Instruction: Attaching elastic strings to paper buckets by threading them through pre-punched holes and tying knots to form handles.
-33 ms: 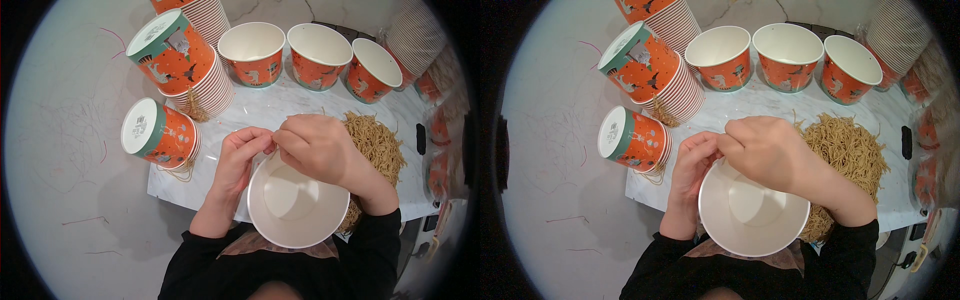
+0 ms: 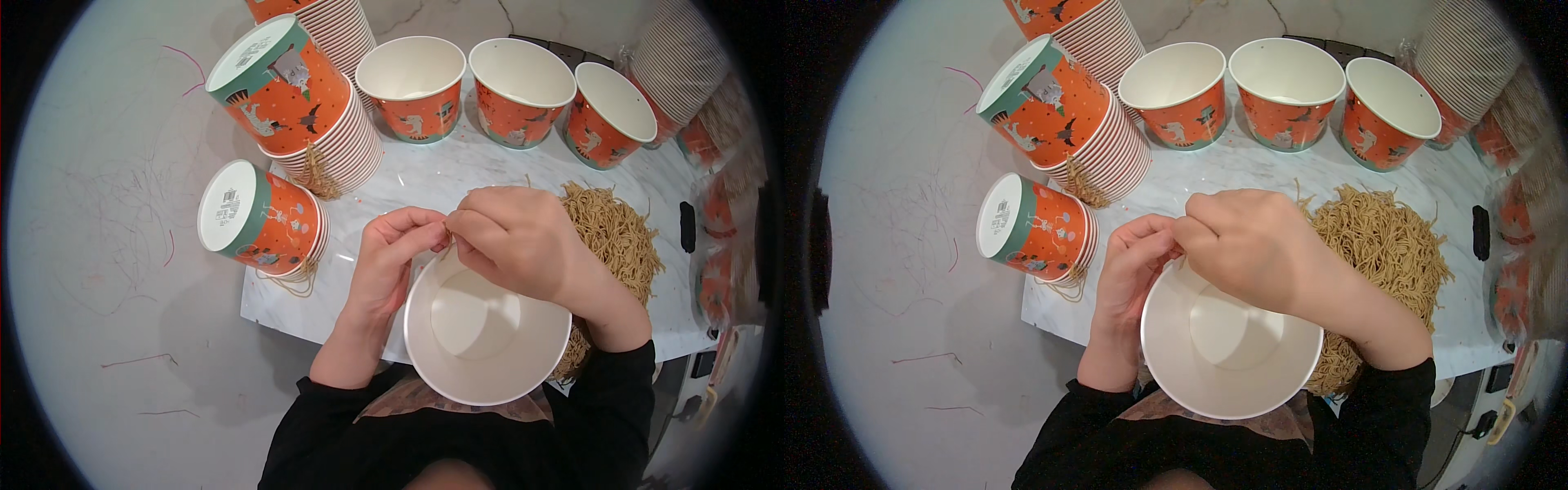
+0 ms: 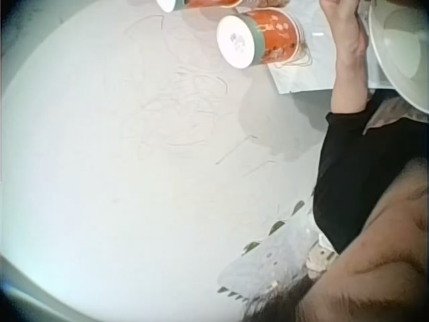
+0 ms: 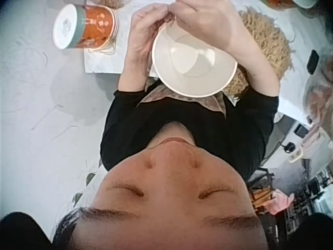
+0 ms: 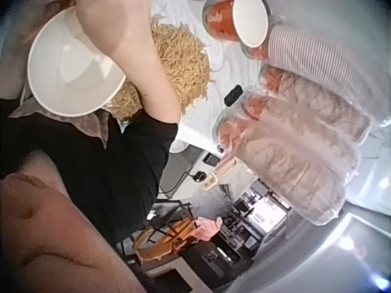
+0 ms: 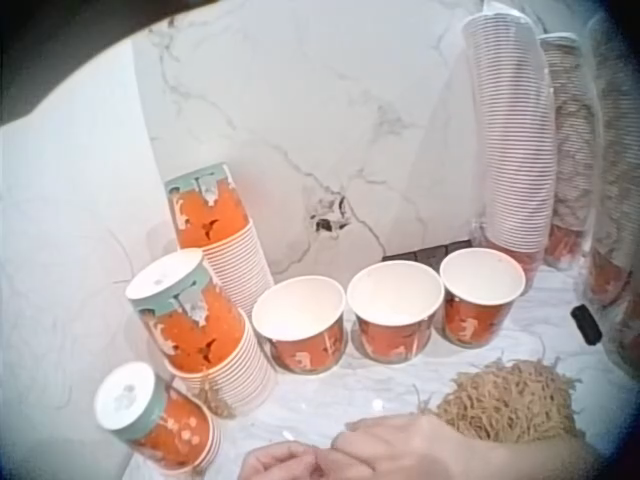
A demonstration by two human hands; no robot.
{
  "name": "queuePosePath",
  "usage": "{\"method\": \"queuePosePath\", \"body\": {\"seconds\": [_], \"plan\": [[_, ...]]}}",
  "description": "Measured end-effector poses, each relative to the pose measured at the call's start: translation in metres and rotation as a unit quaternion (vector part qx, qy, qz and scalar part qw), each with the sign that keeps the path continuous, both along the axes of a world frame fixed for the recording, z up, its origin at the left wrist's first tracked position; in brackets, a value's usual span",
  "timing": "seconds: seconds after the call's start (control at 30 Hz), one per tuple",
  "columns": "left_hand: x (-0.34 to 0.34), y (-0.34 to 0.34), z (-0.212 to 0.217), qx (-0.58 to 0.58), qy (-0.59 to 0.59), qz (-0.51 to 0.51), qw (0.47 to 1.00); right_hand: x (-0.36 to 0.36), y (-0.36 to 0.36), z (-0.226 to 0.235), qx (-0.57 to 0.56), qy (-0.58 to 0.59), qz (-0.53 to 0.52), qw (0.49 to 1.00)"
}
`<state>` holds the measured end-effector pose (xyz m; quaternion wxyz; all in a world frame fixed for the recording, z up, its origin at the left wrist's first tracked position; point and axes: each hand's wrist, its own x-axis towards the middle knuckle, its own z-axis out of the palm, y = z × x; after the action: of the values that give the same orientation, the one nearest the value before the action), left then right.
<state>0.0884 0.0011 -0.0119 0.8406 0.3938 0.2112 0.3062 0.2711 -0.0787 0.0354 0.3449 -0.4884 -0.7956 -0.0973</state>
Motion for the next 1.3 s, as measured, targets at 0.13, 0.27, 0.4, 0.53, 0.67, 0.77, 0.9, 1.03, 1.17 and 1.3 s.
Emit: {"method": "queuePosePath", "body": {"seconds": [0.13, 0.27, 0.4, 0.53, 0.67, 0.77, 0.9, 1.03, 1.17, 1.3], "plan": [[0.001, 0.001, -0.004, 0.017, 0.017, 0.01, 1.0, 0.0, -0.001, 0.0, -0.024, 0.062, 0.006, 0.998], [-0.001, 0.0, -0.004, 0.034, 0.018, 0.024, 0.999, 0.002, 0.0, 0.006, -0.13, 0.217, 0.039, 0.967], [0.002, -0.005, 0.001, 0.172, 0.079, 0.088, 0.978, 0.007, 0.003, 0.009, -0.281, 0.345, 0.046, 0.894], [0.004, -0.006, 0.0, 0.276, 0.084, 0.139, 0.947, 0.009, 0.006, 0.005, -0.318, 0.395, 0.059, 0.86], [0.005, -0.003, 0.0, 0.363, 0.076, 0.155, 0.916, 0.011, 0.006, 0.012, -0.365, 0.445, 0.048, 0.816], [0.004, -0.006, 0.003, 0.414, 0.102, 0.172, 0.888, 0.012, 0.005, 0.013, -0.36, 0.439, 0.045, 0.822], [0.004, -0.007, 0.004, 0.439, 0.114, 0.193, 0.87, 0.013, 0.004, 0.014, -0.37, 0.426, 0.052, 0.824], [0.005, -0.007, 0.004, 0.452, 0.113, 0.196, 0.863, 0.011, 0.004, 0.014, -0.325, 0.398, 0.056, 0.856], [0.002, -0.007, 0.001, 0.432, 0.13, 0.167, 0.877, 0.012, 0.002, 0.018, -0.311, 0.341, 0.031, 0.887], [0.002, -0.007, 0.003, 0.353, 0.071, 0.111, 0.926, 0.009, 0.0, 0.014, -0.241, 0.288, 0.024, 0.926]]}}
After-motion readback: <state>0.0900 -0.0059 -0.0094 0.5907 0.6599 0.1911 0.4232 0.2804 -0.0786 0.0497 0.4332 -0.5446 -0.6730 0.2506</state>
